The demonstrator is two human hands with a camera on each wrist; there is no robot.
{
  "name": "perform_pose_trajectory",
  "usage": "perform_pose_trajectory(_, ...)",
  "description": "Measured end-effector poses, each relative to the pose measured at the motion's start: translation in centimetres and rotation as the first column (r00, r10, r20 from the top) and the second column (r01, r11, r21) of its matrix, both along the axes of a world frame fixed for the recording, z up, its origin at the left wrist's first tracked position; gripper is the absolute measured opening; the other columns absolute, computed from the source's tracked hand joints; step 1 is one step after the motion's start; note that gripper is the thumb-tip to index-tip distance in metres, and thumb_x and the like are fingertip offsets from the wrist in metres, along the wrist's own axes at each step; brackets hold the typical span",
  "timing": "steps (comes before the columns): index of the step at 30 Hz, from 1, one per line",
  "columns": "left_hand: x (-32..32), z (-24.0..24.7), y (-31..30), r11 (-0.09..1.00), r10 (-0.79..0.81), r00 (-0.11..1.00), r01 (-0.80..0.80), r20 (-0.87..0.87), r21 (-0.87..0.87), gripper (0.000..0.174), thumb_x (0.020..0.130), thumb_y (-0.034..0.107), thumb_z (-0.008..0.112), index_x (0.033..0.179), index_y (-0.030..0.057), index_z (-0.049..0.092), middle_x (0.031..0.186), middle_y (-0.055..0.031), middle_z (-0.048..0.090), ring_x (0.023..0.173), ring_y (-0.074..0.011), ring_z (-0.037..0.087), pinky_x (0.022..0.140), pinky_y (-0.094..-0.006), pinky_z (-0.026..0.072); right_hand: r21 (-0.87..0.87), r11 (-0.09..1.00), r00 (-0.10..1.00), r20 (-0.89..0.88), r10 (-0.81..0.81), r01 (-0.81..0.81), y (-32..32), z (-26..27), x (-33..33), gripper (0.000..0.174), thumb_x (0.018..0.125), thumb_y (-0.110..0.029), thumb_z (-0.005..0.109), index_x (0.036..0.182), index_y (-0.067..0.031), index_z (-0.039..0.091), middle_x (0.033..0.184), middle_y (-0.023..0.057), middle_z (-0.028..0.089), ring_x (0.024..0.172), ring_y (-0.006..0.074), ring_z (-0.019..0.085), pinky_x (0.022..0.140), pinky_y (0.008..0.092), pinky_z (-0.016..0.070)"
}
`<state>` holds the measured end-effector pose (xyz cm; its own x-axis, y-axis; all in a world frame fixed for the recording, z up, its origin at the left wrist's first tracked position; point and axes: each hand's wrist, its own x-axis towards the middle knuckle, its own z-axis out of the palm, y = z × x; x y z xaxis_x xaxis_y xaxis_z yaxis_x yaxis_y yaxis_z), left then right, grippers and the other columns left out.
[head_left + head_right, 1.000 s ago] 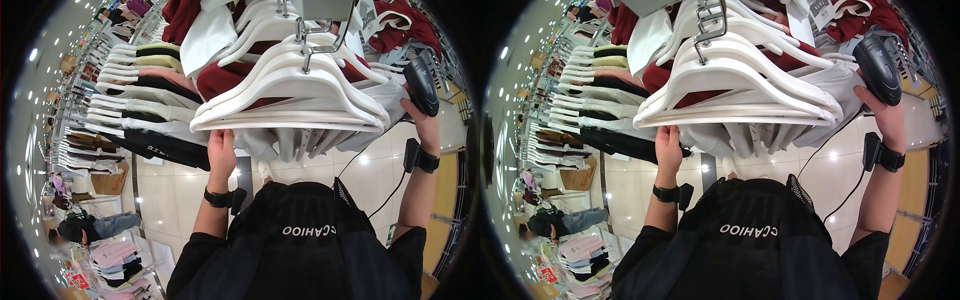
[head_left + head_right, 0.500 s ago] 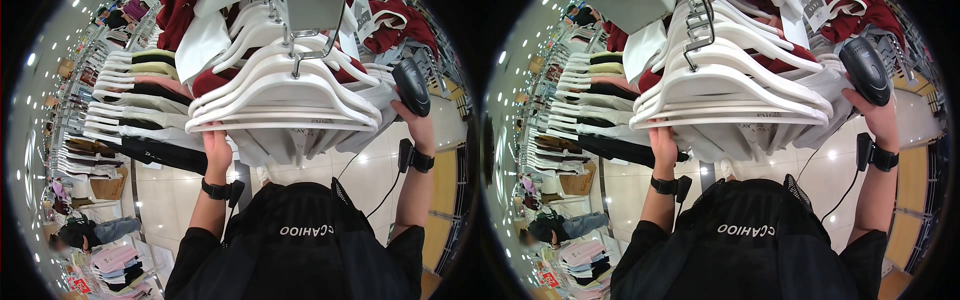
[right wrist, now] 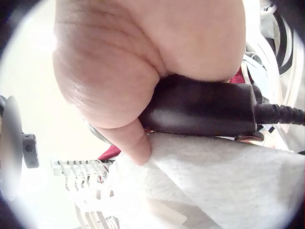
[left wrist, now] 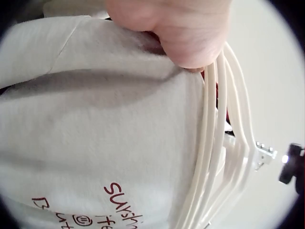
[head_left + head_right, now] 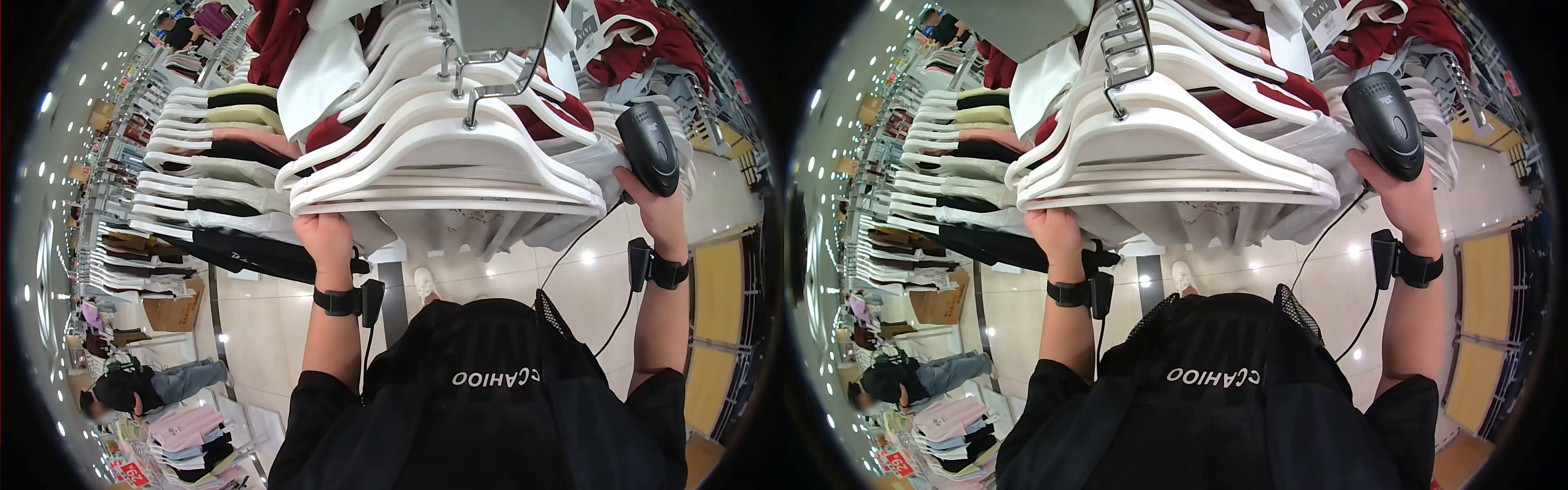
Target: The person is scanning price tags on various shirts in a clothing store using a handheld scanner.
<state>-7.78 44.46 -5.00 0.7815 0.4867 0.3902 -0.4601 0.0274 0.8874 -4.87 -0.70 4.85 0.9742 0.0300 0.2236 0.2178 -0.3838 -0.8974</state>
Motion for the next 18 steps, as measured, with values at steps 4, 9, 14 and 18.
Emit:
perform_pose_trajectory(4,-0.2,-0.4,-0.7,0.996,0.093,0.994,-0.092,-0.062,0.011,0.025,0.100,0.013,0.054,0.113,-0.0069,0.062,0.110,-0.0102,0.067,0.099,-0.0137,0.061,0.087,-0.0275,0.0486,-0.062,0.998,0.999,-0.042,-0.025,0.023,0.4,0.5,-0.4,0.042,0.081,-0.007,0.074,0.122,-0.0026,0.064,0.113,0.0055,0.068,0.100,0.0130,0.060,0.088,0.0279,0.0462)
perform_pose_trajectory(9,-1.0,-3.3,-0.3,0.997,0.071,0.973,-0.072,-0.222,0.003,0.029,0.102,0.019,0.052,0.118,-0.0044,0.061,0.110,-0.0094,0.067,0.102,-0.0134,0.060,0.091,-0.0272,0.0465,-0.145,0.989,1.000,-0.002,0.005,-0.005,0.5,1.3,-0.5,0.043,0.081,-0.006,0.074,0.122,-0.0017,0.064,0.115,0.0067,0.068,0.102,0.0142,0.061,0.090,0.0292,0.0464)
perform_pose_trajectory(14,-1.6,-2.8,-1.3,0.998,0.015,0.971,-0.029,-0.239,-0.053,0.031,0.104,0.021,0.049,0.120,-0.0042,0.058,0.117,-0.0095,0.065,0.105,-0.0130,0.058,0.094,-0.0270,0.0447,-0.150,0.988,0.999,0.013,0.032,-0.030,0.3,1.7,-0.5,0.043,0.080,-0.004,0.074,0.122,-0.0019,0.063,0.114,0.0064,0.068,0.100,0.0140,0.061,0.090,0.0291,0.0464)
perform_pose_trajectory(18,-2.1,-3.3,-1.8,0.993,-0.010,0.972,-0.018,-0.236,-0.120,0.030,0.105,0.023,0.047,0.115,-0.0027,0.058,0.115,-0.0078,0.065,0.104,-0.0118,0.057,0.093,-0.0267,0.0446,-0.148,0.988,0.999,0.037,-0.033,0.039,0.7,2.0,-0.9,0.041,0.078,-0.010,0.080,0.115,-0.0032,0.064,0.101,0.0007,0.067,0.086,0.0097,0.057,0.080,0.0270,0.0466)
